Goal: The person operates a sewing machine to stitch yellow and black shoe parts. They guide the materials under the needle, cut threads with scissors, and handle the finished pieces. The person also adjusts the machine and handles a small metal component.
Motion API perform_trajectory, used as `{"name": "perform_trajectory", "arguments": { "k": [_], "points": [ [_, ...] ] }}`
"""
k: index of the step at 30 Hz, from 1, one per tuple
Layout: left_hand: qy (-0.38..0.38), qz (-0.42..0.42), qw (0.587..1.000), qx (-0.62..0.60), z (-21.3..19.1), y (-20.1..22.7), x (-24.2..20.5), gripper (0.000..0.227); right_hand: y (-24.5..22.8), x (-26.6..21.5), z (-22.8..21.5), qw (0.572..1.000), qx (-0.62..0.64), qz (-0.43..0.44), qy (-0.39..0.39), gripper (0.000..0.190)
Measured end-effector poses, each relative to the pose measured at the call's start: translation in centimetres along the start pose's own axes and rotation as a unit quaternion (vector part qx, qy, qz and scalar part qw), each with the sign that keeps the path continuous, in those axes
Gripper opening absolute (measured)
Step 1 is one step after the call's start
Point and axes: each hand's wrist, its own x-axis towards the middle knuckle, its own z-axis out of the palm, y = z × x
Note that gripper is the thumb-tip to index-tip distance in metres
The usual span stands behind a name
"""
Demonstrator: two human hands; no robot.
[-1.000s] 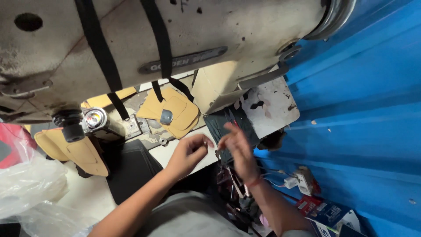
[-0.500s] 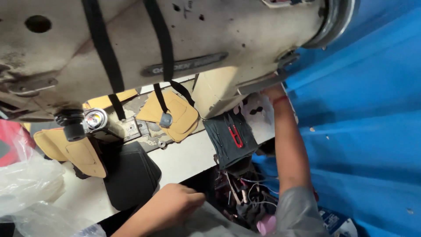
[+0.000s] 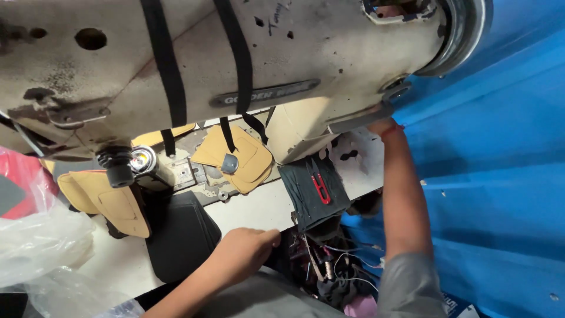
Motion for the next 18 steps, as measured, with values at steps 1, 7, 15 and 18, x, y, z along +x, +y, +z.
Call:
{"name": "perform_trajectory", "arguments": {
  "k": [1, 7, 15, 18],
  "points": [
    [0.0, 0.0, 1.0, 0.0, -0.5, 0.1, -0.5, 0.011, -2.5, -5.1, -5.0, 1.0, 0.0, 0.0, 0.0, 0.034],
    [-0.032, 0.003, 0.998, -0.056, -1.0, 0.2, -1.1, 0.013, -7.7, 3.9, -21.1, 0.967, 0.214, 0.135, -0.027, 0.028],
    [0.086, -0.052, 0.991, -0.085, -0.6, 1.5, 2.7, 0.02, 4.3, -0.3, 7.6, 0.871, 0.471, 0.138, -0.011, 0.058],
    [0.103, -0.043, 0.991, -0.07, 0.3, 0.2, 3.7, 0.019, -2.3, 2.8, -14.0, 0.97, 0.21, 0.115, 0.042, 0.053]
  ]
}}
